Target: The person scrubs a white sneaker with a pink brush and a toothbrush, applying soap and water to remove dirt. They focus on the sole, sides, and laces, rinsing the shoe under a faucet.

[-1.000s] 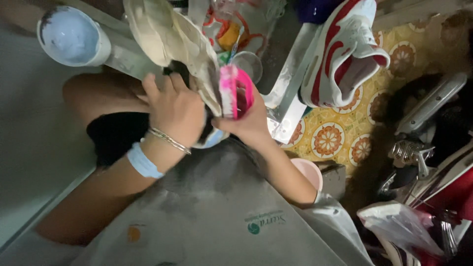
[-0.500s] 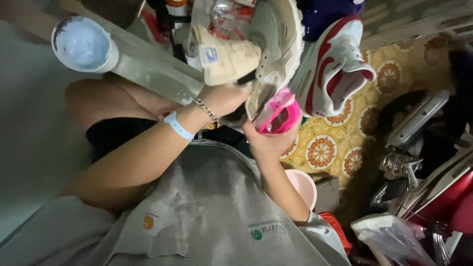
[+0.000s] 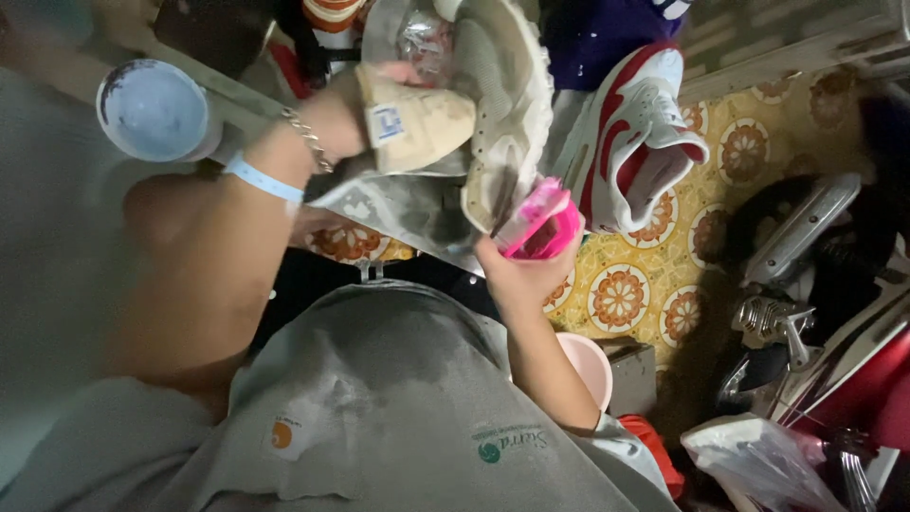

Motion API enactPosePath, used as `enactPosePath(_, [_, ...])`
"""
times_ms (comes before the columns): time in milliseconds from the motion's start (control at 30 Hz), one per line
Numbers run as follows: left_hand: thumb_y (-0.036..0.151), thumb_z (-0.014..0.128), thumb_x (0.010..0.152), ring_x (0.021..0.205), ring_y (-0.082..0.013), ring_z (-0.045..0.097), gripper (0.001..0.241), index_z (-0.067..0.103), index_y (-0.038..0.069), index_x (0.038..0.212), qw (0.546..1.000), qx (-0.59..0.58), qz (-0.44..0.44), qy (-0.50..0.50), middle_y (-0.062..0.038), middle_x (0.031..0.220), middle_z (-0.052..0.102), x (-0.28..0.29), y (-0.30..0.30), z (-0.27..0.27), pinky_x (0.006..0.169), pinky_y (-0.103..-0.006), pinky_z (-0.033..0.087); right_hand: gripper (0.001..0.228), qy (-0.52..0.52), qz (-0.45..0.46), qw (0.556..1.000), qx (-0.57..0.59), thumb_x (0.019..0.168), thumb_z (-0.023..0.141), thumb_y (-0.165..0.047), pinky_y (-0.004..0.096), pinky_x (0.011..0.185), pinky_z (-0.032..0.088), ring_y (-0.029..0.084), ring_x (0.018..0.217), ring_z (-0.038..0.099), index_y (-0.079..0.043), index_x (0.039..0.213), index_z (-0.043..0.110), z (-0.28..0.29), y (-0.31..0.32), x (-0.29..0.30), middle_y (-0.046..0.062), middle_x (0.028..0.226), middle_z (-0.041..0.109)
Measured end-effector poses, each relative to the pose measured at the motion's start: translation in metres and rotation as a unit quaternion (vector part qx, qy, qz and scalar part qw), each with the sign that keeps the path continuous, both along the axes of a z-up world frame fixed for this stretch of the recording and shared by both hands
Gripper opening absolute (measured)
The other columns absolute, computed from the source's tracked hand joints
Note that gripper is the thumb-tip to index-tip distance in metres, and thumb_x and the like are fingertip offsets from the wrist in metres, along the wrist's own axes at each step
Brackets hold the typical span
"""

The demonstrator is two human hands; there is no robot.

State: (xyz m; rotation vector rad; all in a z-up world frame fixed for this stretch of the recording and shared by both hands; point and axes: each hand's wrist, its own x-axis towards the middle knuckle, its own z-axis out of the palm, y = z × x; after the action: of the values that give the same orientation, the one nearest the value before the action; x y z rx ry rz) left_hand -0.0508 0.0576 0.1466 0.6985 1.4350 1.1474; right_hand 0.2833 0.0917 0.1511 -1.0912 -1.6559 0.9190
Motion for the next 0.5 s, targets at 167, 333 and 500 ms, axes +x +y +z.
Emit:
enactPosePath(167, [0.020, 0.088, 0.091, 0.167, -0.0249, 0.062, 0.092, 0.061, 0.014, 0.178, 0.979, -0.120, -0.118, 0.119, -0.005, 0.181, 0.069, -0.047, -0.022, 0.047, 0.146, -0.0501, 0.036, 0.089, 0.010, 0.021, 0.999, 0.042, 0.077, 0.096, 0.003, 0.037, 0.114, 0.066, 0.028, 0.125, 0.077, -0.002, 0.157, 0.058, 0.007, 0.009, 0.015, 0.018, 0.140, 0.074])
enactPosePath(333, [0.020, 0.105, 0.102, 0.104, -0.0173, 0.086, 0.045, 0.075, 0.019, 0.135, 0.980, -0.020, 0.074, 0.183, -0.003, 0.121, 0.091, -0.057, -0.010, -0.027, 0.089, -0.0347, 0.065, 0.093, 0.008, 0.015, 0.997, 0.076, 0.083, 0.100, 0.000, 0.048, 0.130, 0.074, 0.036, 0.146, 0.083, 0.004, 0.168, 0.060, 0.038, 0.019, 0.023, 0.025, 0.161, 0.078])
enactPosePath(500, [0.007, 0.119, 0.096, 0.131, -0.0572, 0.076, 0.092, 0.060, 0.021, 0.165, 0.782, -0.033, 0.331, 0.527, -0.020, 0.153, 0.055, 0.003, 0.002, 0.001, 0.094, -0.0718, 0.070, 0.093, 0.021, 0.015, 0.996, 0.084, 0.085, 0.101, 0.005, 0.049, 0.144, 0.065, 0.035, 0.161, 0.076, 0.008, 0.170, 0.063, 0.029, 0.013, 0.017, 0.022, 0.169, 0.075])
